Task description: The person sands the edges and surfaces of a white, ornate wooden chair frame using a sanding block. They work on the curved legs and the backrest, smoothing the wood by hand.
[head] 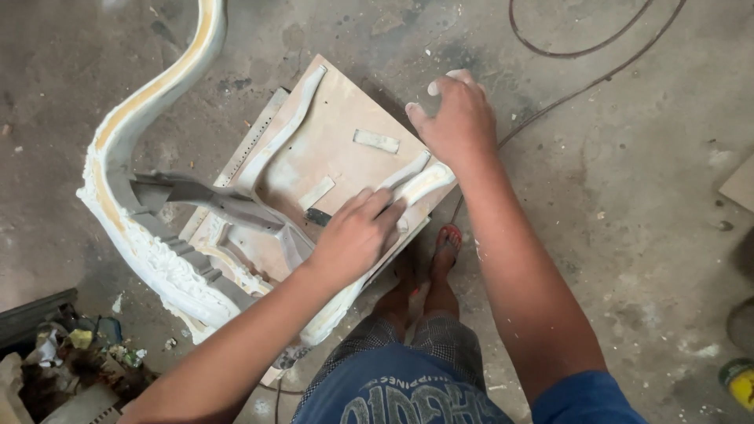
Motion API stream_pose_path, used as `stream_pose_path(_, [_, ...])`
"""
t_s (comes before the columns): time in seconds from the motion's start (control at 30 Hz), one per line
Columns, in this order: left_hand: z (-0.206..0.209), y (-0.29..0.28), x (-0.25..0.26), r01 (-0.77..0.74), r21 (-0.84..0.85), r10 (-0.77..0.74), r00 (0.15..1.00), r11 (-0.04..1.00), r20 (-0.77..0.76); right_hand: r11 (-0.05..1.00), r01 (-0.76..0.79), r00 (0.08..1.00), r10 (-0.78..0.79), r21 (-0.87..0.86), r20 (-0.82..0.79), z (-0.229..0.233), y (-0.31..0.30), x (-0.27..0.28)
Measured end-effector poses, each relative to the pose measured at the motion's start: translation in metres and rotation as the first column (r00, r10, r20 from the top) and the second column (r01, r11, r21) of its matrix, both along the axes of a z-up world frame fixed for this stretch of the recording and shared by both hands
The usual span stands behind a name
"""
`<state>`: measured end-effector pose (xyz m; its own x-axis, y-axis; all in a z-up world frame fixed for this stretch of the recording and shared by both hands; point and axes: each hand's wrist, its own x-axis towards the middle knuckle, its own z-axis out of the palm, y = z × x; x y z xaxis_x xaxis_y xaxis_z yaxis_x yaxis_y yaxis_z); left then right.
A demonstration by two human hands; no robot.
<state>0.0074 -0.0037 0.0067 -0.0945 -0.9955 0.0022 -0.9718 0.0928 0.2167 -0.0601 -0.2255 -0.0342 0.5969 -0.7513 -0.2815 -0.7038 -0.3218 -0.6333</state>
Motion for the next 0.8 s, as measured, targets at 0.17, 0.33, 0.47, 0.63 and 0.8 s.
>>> stream_pose_path(0.17, [-0.007, -0.014, -0.005, -0.058, 0.018, 0.061, 0.982, 0.998, -0.177, 1.0, -0.02, 1.0, 0.02, -0.01, -0.018, 0.004, 0.003, 0.0])
stream_pose_path(0.33, [0.001, -0.007, -0.002, 0.01, -0.048, -0.015, 0.993, 0.999, -0.116, 0.999, -0.023, 1.0, 0.023, -0.03, 0.006, 0.001, 0.001, -0.001])
stream_pose_path(0.47, [-0.003, 0.007, -0.003, -0.074, 0.075, 0.085, 0.985, 0.994, -0.149, 1.0, -0.006, 1.0, 0.006, 0.006, 0.005, 0.003, 0.0, -0.001])
stream_pose_path(0.63, [0.005, 0.0, -0.009, -0.023, -0.026, 0.024, 1.0, 0.999, 0.004, 1.0, -0.023, 1.0, 0.023, -0.008, 0.013, 0.002, 0.0, -0.004])
stream_pose_path(0.8, [0.0, 0.014, -0.003, -0.022, 0.045, 0.022, 1.0, 0.999, 0.009, 0.999, -0.021, 0.999, 0.023, -0.039, 0.035, -0.001, -0.001, -0.001])
